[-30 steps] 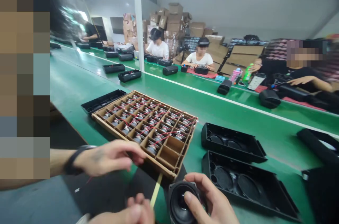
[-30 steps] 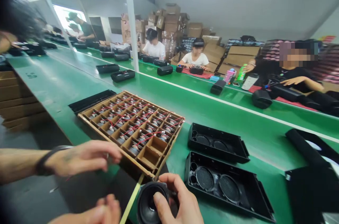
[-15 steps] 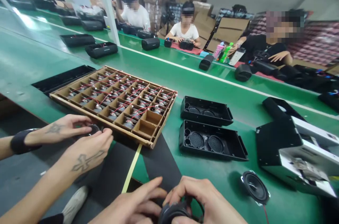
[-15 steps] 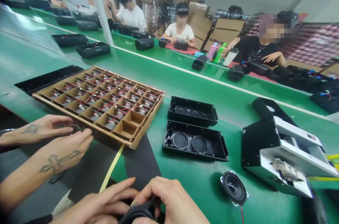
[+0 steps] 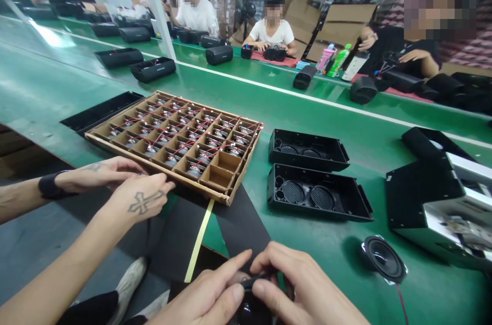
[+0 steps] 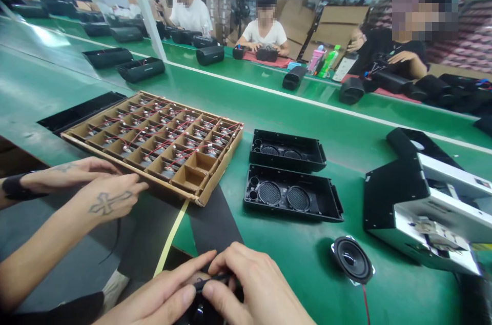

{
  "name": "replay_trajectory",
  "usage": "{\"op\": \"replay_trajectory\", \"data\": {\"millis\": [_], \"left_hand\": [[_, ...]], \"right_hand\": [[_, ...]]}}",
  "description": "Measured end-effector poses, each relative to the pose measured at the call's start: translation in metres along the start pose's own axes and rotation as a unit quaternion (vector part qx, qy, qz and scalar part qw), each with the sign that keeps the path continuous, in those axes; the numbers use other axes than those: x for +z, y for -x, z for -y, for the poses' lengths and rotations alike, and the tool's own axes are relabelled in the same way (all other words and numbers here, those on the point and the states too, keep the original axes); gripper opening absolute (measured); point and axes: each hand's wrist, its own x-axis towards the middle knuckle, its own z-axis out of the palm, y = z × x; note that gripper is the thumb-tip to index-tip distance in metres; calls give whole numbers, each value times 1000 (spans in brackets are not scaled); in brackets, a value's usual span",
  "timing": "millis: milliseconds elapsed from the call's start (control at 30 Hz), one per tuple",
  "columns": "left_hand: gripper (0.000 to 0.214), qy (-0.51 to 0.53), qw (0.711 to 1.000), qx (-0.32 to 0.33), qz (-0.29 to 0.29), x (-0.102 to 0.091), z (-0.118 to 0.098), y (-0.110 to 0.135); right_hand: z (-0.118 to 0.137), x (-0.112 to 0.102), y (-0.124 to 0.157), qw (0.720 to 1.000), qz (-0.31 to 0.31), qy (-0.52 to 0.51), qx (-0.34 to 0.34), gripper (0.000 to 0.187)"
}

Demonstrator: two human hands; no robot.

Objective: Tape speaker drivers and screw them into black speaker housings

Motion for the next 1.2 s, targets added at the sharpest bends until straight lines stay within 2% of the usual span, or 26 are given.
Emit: {"op": "replay_trajectory", "data": {"millis": [67,167,267,433,633,833,1033,1200], "left_hand": [[61,-15,999,33,6,-2,-17,0],[48,-31,998,54,-20,0,-41,0],[42,-29,997,59,-41,3,-51,0],[40,-29,997,62,-37,6,-45,-3],[40,36,998,27,-52,8,-43,-4],[35,34,993,-15,-111,11,-50,2],[36,78,992,-42,-92,11,-50,2],[43,100,994,-11,-36,8,-42,-4]], "right_hand": [[1,0,-1,1000,-1,19,9,11],[5,-1,-2,998,-19,44,29,17],[9,-2,-3,998,-28,47,42,20],[10,-3,1,998,-34,24,43,19],[5,0,3,997,-61,-17,47,22],[4,4,1,995,-77,-31,59,26],[4,4,0,993,-77,-48,74,24],[5,4,-1,993,-71,-59,78,24]]}}
